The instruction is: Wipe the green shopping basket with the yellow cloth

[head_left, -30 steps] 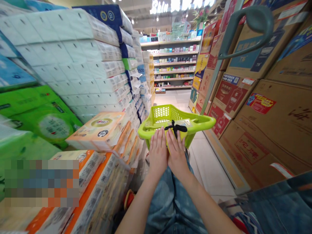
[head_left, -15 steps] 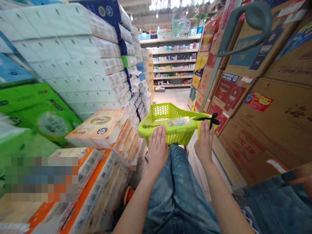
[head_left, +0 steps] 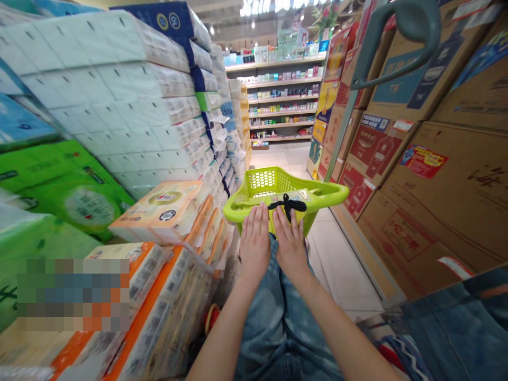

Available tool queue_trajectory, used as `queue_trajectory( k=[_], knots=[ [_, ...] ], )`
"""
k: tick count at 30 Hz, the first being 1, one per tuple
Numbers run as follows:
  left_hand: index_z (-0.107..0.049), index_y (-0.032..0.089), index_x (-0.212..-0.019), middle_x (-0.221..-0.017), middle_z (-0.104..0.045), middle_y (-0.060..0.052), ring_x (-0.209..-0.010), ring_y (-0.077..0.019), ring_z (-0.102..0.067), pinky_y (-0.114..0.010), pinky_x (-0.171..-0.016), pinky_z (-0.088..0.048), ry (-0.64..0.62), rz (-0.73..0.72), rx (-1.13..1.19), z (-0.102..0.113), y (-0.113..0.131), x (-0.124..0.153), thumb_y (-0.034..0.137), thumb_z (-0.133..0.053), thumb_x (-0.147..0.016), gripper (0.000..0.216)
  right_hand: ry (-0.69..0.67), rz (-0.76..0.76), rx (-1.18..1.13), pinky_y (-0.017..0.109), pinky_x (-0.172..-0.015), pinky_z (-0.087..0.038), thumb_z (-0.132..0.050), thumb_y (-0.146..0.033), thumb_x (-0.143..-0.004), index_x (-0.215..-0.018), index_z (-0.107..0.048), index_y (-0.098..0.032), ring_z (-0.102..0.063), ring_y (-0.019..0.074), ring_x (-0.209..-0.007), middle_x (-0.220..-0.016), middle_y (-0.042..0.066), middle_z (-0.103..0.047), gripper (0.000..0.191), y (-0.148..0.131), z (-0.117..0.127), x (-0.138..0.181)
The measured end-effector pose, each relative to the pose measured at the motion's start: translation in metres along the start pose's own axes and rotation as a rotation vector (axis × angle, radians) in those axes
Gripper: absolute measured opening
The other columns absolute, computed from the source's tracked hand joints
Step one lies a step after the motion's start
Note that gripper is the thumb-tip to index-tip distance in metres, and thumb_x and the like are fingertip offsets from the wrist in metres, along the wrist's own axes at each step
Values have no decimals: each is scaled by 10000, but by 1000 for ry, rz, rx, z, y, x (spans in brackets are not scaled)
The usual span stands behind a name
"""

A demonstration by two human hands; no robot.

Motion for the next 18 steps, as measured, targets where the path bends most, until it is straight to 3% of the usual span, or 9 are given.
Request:
queue_trajectory(
  k=[4,10,14,18],
  knots=[
    [-197,100,-1541,-1553,-393,-129,-1470,-245,-295,-448,-1202,-280,13,6,7,0,1,0,61,-395,-885,686,25,25,103,578,-1196,-204,-332,3,-843,-1570,-130,-234,-73,243,-1522,-1579,55,-356,791,41,13,0],
    [-185,98,-1544,-1544,-403,-144,-1459,-255,-317,-462,-1196,-287,21,17,7,-1,3,-1,51,-421,-863,722,154,-237,104,609,-1176,-221,-349,9,-753,-1573,-84,-177,-26,276,-1522,-1614,105,-256,881,109,34,0],
    [-166,94,-1548,-1546,-397,-150,-1470,-252,-295,-469,-1200,-276,11,39,3,-1,5,-1,59,-415,-864,728,216,-309,2,623,-1172,-216,-350,-4,-725,-1574,-51,-177,22,282,-1520,-1640,95,-166,917,97,33,-3],
    [-155,96,-1549,-1552,-387,-150,-1478,-243,-276,-475,-1199,-281,1,41,-3,0,5,-1,63,-398,-872,721,151,-283,-38,632,-1166,-220,-345,-6,-743,-1576,-32,-189,34,284,-1520,-1642,83,-164,908,45,18,-7]
  ],
)
Point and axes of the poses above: each hand's wrist, its own x-axis away from the middle knuckle, its own z-axis out of the back of the hand, y = z × x, the point moved 5 cm from there along -x, towards the middle knuckle
